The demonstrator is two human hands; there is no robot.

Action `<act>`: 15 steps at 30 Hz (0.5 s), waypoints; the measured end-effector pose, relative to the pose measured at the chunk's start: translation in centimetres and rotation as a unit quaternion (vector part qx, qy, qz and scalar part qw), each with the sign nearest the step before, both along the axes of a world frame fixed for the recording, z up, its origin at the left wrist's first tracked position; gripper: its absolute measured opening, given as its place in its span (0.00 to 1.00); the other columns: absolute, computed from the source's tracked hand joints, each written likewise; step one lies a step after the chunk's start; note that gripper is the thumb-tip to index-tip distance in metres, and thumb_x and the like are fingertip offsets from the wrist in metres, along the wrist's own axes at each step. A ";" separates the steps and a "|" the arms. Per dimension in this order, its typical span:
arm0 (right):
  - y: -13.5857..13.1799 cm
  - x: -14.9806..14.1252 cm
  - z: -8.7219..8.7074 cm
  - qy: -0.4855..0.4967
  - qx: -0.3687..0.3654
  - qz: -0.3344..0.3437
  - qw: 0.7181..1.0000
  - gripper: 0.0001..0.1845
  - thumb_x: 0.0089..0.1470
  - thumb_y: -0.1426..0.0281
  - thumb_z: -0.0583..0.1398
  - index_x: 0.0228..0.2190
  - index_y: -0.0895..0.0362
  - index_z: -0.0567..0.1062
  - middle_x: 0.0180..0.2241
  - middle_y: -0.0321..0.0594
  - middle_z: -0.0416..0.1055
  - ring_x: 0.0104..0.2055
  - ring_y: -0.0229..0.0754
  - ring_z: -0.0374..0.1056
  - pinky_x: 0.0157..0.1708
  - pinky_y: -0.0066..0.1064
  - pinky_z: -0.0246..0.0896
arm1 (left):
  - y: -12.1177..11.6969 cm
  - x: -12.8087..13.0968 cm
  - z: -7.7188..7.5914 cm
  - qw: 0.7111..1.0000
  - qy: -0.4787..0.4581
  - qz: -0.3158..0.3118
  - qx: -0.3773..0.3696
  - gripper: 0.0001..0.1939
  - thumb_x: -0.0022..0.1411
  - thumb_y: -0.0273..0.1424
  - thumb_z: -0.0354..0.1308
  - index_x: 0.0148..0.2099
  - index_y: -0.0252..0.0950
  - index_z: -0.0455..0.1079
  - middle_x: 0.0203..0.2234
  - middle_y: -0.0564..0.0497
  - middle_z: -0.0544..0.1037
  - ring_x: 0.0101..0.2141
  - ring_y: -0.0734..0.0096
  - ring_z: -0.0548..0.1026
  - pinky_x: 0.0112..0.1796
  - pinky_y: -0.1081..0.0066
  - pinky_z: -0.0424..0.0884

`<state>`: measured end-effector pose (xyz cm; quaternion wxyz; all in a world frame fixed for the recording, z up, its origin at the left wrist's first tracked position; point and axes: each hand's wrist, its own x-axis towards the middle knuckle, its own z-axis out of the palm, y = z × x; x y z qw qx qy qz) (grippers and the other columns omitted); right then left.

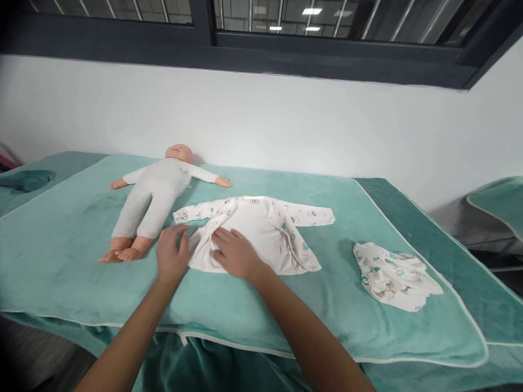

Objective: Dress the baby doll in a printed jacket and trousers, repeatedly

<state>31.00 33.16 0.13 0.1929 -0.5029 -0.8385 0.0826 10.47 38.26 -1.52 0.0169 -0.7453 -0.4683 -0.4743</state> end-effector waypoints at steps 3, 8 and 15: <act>2.0 2.8 -0.2 -0.005 -0.023 -0.121 0.992 0.31 0.68 0.58 0.43 0.65 0.60 0.58 0.68 0.46 0.51 0.71 0.44 0.45 0.68 0.43 0.39 | 0.0 0.0 0.1 1.000 -0.002 0.003 -0.009 0.10 0.68 0.29 0.47 0.45 0.37 0.70 0.40 0.45 0.77 0.45 0.60 0.72 0.50 0.61 0.66; 3.8 8.1 -0.6 -0.043 -0.065 -0.274 0.959 0.36 0.67 0.56 0.44 0.66 0.69 0.53 0.70 0.52 0.43 0.72 0.50 0.38 0.69 0.47 0.35 | 0.1 -0.2 0.0 0.999 -0.004 0.013 -0.029 0.11 0.68 0.30 0.47 0.45 0.37 0.70 0.40 0.45 0.77 0.45 0.60 0.72 0.49 0.61 0.67; -0.7 8.9 -1.8 -0.072 -0.055 -0.312 0.946 0.39 0.67 0.54 0.42 0.67 0.69 0.51 0.70 0.54 0.41 0.72 0.51 0.37 0.69 0.46 0.38 | -1.0 0.0 0.9 0.994 -0.055 0.006 -0.089 0.13 0.68 0.32 0.48 0.47 0.35 0.72 0.43 0.45 0.77 0.48 0.60 0.73 0.52 0.60 0.67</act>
